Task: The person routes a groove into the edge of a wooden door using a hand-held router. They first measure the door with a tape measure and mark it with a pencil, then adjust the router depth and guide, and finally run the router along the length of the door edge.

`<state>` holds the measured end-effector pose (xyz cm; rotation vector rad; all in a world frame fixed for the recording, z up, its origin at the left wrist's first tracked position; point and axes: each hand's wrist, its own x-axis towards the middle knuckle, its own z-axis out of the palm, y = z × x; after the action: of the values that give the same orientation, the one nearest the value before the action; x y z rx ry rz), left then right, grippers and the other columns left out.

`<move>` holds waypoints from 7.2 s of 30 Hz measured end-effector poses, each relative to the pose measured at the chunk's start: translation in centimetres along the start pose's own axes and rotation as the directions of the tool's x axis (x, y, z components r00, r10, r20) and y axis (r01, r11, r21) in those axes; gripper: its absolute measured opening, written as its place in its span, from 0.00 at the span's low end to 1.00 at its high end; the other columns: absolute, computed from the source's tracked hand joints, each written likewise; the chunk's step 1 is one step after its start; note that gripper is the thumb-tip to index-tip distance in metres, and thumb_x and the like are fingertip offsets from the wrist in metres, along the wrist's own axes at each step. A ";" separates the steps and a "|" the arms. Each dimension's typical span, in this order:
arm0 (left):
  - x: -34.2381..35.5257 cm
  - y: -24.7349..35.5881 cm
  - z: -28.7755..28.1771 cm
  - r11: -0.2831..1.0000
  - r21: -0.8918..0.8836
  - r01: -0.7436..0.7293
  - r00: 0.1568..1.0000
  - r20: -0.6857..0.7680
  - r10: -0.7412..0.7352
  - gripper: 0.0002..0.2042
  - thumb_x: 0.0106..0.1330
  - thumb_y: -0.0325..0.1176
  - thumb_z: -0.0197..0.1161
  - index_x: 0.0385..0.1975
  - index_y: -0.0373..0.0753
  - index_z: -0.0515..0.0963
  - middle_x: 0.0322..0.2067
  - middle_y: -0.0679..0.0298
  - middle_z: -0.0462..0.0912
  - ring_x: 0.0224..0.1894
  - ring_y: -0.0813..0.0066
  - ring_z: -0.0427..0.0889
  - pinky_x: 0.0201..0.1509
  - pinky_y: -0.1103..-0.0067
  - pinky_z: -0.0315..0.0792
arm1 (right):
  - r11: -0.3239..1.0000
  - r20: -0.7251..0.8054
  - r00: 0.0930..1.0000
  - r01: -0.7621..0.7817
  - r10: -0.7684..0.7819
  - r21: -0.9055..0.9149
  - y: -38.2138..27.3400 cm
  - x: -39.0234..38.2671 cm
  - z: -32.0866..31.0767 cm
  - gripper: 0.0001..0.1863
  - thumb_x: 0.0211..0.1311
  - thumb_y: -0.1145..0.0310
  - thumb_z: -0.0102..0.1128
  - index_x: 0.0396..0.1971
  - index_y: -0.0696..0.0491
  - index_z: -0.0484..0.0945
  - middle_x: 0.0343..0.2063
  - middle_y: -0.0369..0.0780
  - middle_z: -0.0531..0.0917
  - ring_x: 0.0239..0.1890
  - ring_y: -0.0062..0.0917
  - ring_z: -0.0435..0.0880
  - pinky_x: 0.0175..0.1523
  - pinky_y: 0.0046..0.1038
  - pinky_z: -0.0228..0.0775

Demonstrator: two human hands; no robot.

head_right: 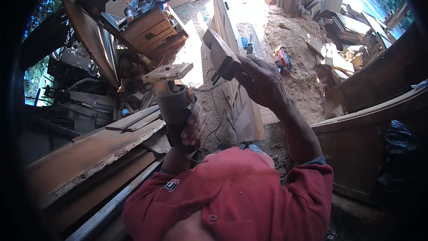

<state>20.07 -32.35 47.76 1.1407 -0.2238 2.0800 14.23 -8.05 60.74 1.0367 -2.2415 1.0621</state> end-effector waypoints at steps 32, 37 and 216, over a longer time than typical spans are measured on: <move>7.7 -2.5 -1.0 -0.456 0.202 0.867 0.499 -0.346 0.795 0.38 0.40 0.43 0.77 0.53 0.34 0.71 0.41 0.48 0.80 0.44 0.47 0.82 0.47 0.59 0.75 | 0.978 -0.025 0.989 -0.145 0.143 -0.149 1.4 -1.7 -7.1 0.23 0.62 0.67 0.65 0.58 0.48 0.77 0.30 0.44 0.81 0.30 0.36 0.82 0.37 0.37 0.73; 5.8 -1.6 -1.1 -0.426 0.242 0.872 0.488 -0.351 0.799 0.42 0.40 0.45 0.77 0.57 0.36 0.67 0.42 0.50 0.81 0.43 0.48 0.83 0.46 0.59 0.77 | 0.974 0.094 0.983 -0.141 0.159 -0.176 1.2 0.0 -6.4 0.20 0.62 0.68 0.64 0.55 0.50 0.79 0.32 0.45 0.82 0.31 0.38 0.82 0.37 0.37 0.72; -1.0 16.5 -4.9 0.210 0.543 0.813 0.106 -0.492 0.864 0.15 0.51 0.30 0.74 0.38 0.36 0.80 0.32 0.67 0.83 0.29 0.81 0.81 0.33 0.81 0.74 | 0.548 0.009 0.621 -0.698 0.784 0.461 7.8 -8.9 11.9 0.14 0.68 0.67 0.61 0.49 0.58 0.80 0.32 0.34 0.82 0.31 0.14 0.78 0.37 0.19 0.72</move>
<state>5.97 -42.30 47.18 -0.4525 2.3751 2.3049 12.68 -10.30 44.23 -0.0169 -2.3517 1.9824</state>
